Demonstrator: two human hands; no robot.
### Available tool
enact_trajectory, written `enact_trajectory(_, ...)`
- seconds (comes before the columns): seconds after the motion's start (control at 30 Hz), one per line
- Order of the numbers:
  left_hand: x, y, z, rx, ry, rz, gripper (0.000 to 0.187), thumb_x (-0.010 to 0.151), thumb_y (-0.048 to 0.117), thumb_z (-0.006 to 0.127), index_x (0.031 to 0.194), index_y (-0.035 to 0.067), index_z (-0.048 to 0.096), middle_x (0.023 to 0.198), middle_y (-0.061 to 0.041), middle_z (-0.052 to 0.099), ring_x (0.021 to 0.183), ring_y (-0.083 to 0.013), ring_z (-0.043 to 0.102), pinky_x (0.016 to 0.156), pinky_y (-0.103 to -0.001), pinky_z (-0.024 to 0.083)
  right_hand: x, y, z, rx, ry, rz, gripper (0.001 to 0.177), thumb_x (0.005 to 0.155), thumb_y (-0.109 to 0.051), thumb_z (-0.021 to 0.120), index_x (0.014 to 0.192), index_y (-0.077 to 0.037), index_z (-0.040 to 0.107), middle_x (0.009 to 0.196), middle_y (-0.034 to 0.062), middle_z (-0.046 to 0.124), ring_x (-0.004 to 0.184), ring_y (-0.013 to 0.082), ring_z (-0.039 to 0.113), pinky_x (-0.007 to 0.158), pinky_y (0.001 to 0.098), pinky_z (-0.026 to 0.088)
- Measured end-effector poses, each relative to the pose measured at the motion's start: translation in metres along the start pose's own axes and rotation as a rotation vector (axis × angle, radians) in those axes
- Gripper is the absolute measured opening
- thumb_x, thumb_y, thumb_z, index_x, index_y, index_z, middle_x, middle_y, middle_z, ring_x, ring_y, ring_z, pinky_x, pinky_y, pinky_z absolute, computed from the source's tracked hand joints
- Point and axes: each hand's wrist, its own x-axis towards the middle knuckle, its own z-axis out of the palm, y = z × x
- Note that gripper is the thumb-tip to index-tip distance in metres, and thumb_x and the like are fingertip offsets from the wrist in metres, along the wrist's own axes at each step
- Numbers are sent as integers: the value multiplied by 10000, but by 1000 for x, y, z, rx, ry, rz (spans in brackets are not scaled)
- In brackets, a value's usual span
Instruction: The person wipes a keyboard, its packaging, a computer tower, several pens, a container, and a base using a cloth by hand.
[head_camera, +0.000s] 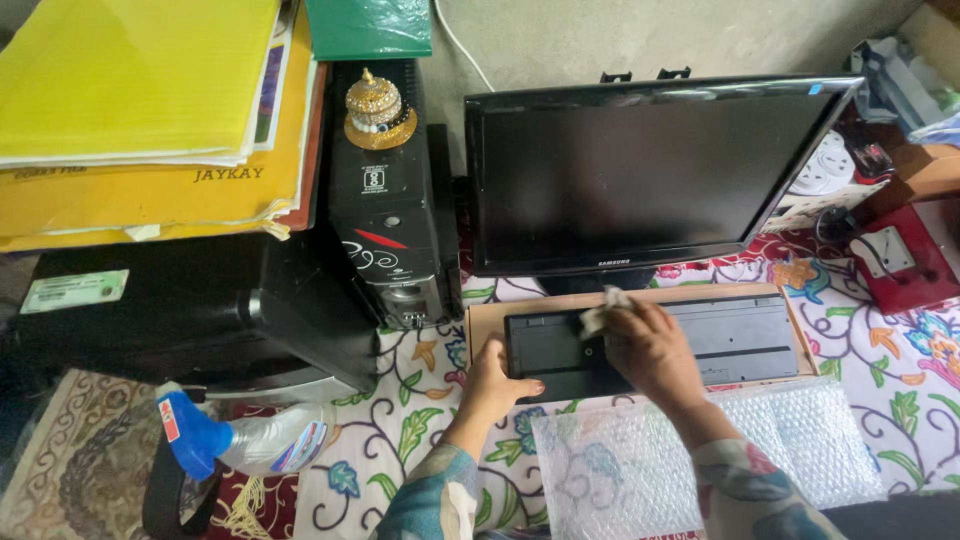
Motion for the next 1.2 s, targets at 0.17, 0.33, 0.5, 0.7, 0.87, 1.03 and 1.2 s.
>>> enact_trajectory(0.17, -4, 21, 2, -26, 32, 76, 637, 611, 51, 895, 1155, 69, 564, 993, -82, 772, 924, -230, 765, 797, -342, 587, 4, 28, -18, -113, 270, 140, 520, 701, -93, 734, 1213, -57, 655, 1311, 174, 641, 1243, 377, 586, 1058, 492, 446)
enact_trajectory(0.33, -14, 21, 9, 151, 187, 318, 663, 595, 26, 910, 1167, 45, 576, 1047, -148, 752, 990, -354, 717, 828, -414, 553, 33, -62, 13, -42, 100, -40, 471, 708, -31, 655, 1162, -137, 721, 1288, 97, 666, 1237, 316, 589, 991, 454, 493)
enact_trajectory(0.5, -20, 16, 16, 216, 175, 354, 539, 717, 74, 866, 1197, 71, 619, 1101, -215, 739, 1063, -397, 715, 881, -423, 574, 37, -107, 1, -17, 53, -322, 471, 757, -134, 704, 1228, -119, 708, 1329, 83, 646, 1269, 302, 569, 1043, 442, 476)
enact_trajectory(0.7, -25, 25, 19, 143, 217, 318, 676, 651, 41, 857, 1242, 44, 528, 1095, -238, 717, 1066, -422, 678, 878, -454, 549, 9, -19, -48, -96, 232, -73, 373, 705, -114, 758, 1077, -122, 726, 1227, 129, 675, 1156, 346, 598, 1007, 456, 473)
enact_trajectory(0.87, -25, 26, 20, 200, 194, 277, 610, 677, 60, 873, 1188, 37, 540, 1084, -233, 723, 1065, -423, 682, 885, -460, 550, -6, 7, -43, -191, 352, 135, 392, 741, -9, 675, 1122, -95, 710, 1286, 121, 681, 1232, 365, 601, 1077, 453, 482)
enact_trajectory(1.03, -25, 26, 17, 231, 171, 250, 664, 689, 83, 875, 1250, 36, 522, 1088, -245, 711, 1071, -435, 671, 880, -465, 546, 13, -91, 11, -54, 181, -79, 476, 741, -4, 629, 1205, -85, 693, 1306, 119, 631, 1254, 357, 552, 1085, 479, 431)
enact_trajectory(1.2, -24, 26, 20, 250, 184, 255, 654, 680, 98, 887, 1232, 38, 543, 1102, -246, 706, 1078, -431, 668, 886, -458, 547, 22, -104, 3, -5, 95, -199, 508, 740, -99, 689, 1247, -69, 676, 1334, 141, 598, 1266, 354, 524, 1087, 521, 386)
